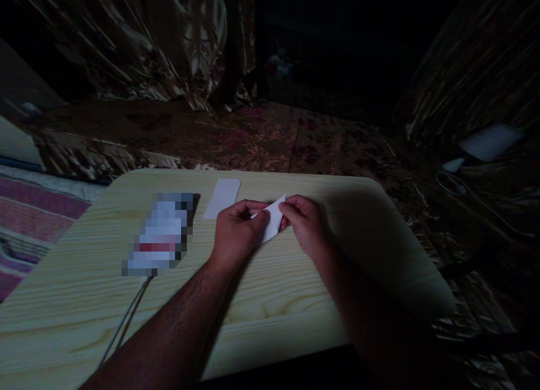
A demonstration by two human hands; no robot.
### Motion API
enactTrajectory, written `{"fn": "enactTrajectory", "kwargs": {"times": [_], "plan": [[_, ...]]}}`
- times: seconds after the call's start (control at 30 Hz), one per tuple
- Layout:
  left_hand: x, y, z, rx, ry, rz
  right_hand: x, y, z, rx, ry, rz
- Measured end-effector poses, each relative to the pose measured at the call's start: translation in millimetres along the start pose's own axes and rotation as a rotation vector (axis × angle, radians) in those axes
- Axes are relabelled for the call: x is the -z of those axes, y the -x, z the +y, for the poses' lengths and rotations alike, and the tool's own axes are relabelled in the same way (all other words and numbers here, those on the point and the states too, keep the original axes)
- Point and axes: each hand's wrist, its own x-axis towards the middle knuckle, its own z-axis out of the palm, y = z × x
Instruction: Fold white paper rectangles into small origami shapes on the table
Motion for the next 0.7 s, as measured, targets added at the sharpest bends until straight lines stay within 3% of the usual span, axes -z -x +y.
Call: {"fn": "enactTrajectory", "kwargs": {"times": [0.7], "plan": [[1.0,0.0,-0.1,0.003,-0.034,-0.007,-1.5,0.7,-5.0,0.035,0.043,0.070]]}}
